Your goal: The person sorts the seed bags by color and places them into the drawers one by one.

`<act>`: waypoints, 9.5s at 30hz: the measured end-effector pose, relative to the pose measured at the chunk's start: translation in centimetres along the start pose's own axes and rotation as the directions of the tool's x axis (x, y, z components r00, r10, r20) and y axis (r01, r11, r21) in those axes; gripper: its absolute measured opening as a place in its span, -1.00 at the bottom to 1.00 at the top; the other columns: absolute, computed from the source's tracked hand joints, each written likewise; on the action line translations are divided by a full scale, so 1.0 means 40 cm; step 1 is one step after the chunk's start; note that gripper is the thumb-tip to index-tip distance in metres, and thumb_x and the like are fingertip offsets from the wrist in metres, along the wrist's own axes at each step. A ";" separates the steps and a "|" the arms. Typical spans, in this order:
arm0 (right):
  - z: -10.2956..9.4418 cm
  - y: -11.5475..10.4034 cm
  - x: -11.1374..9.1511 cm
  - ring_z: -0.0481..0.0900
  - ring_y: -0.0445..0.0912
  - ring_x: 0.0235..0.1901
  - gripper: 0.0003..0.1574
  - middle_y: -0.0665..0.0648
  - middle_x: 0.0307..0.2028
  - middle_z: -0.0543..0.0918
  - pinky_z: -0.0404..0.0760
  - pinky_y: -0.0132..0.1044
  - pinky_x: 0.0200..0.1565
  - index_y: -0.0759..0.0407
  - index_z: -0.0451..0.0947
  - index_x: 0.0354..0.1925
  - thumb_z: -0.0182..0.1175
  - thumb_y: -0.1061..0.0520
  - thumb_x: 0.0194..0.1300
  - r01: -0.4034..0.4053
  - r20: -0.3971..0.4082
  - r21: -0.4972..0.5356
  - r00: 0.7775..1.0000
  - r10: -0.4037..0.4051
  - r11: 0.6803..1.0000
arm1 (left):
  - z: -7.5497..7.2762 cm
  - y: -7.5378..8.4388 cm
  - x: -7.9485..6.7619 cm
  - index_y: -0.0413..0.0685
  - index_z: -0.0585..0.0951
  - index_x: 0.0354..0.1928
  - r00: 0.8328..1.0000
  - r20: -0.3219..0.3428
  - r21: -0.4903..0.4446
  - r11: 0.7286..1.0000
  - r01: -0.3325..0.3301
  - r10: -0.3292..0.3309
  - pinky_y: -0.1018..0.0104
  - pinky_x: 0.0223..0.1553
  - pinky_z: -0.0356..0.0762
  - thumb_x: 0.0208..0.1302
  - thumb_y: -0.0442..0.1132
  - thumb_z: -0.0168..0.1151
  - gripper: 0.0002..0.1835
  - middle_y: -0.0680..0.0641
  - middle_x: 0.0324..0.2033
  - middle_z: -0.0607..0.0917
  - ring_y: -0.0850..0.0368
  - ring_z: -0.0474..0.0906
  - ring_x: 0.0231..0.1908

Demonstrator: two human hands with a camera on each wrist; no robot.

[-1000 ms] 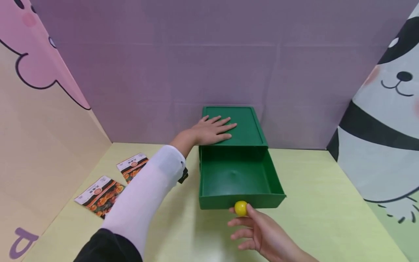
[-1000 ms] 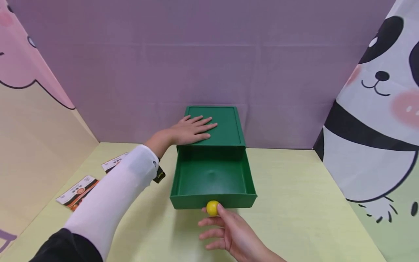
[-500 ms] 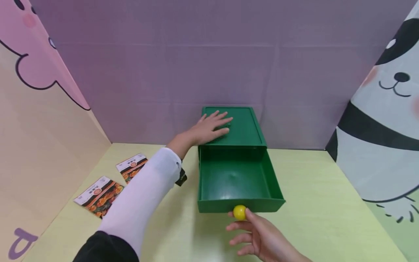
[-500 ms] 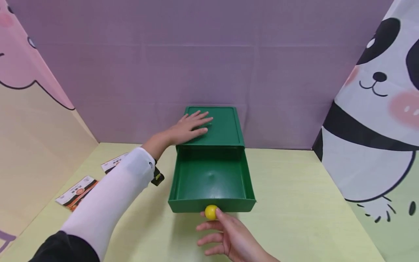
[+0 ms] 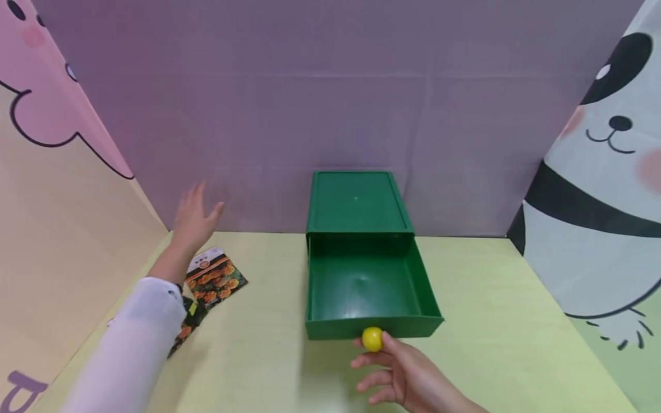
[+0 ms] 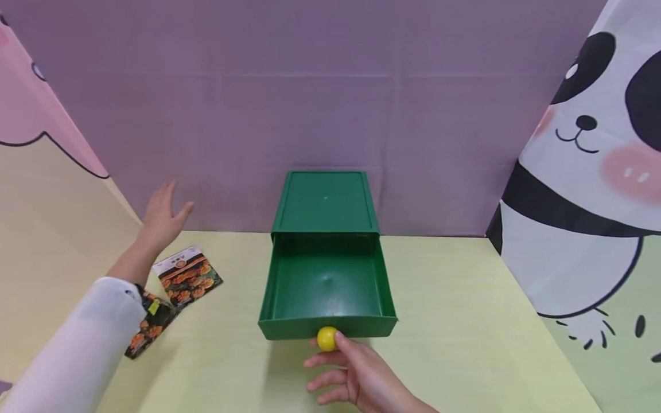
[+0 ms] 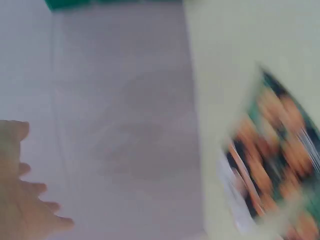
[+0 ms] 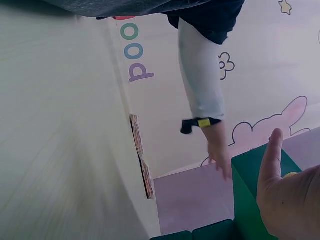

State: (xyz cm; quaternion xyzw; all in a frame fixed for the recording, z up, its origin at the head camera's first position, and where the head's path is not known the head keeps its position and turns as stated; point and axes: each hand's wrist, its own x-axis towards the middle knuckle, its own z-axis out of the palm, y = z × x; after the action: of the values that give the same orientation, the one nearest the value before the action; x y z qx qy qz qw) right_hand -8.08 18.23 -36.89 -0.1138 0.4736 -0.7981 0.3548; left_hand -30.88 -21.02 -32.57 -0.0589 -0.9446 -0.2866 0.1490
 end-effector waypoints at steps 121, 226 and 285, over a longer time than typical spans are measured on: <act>0.018 -0.361 0.141 0.55 0.03 -0.07 -0.02 0.31 0.15 0.43 0.59 -0.14 -0.10 -0.05 -0.19 0.42 0.12 0.29 0.23 -0.013 -0.375 -0.475 0.908 -0.188 0.880 | 0.030 0.439 -0.204 -0.06 0.14 0.28 0.925 0.373 -0.693 0.684 0.227 0.071 0.16 -0.27 0.61 0.35 0.04 0.00 -0.42 -0.25 0.00 0.53 0.00 0.57 -0.26; -0.012 -0.328 0.043 -0.07 0.16 0.34 -0.14 0.36 0.40 -0.21 0.04 0.03 0.31 0.29 -0.32 0.40 -0.08 0.04 0.41 -0.058 -0.286 -0.625 0.945 -0.159 0.779 | 0.250 -0.183 -0.171 -0.56 -0.16 0.21 0.796 0.004 -0.084 0.793 0.603 -0.605 -0.26 0.05 0.26 -0.05 -0.20 0.32 0.02 -0.63 -0.02 0.19 -0.50 0.20 -0.05; 0.031 -0.353 0.072 0.43 0.04 0.08 -0.08 0.39 0.31 0.12 0.47 -0.25 0.06 0.14 -0.26 0.42 0.04 0.01 0.34 -0.018 -0.300 -0.497 0.942 -0.153 0.868 | 0.060 0.510 -0.204 -0.02 0.44 0.03 0.901 0.435 -0.694 0.633 0.342 -0.010 0.19 -0.21 0.59 0.03 -0.08 0.38 -0.48 -0.14 -0.17 0.65 0.06 0.60 -0.26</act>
State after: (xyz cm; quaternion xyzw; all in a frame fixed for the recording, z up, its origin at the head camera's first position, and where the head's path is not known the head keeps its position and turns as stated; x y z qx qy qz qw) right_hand -16.00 19.69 -24.87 -0.0820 0.7093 -0.6706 0.2013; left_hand -19.72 -2.98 -26.36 -0.0766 -0.7489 -0.6490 -0.1101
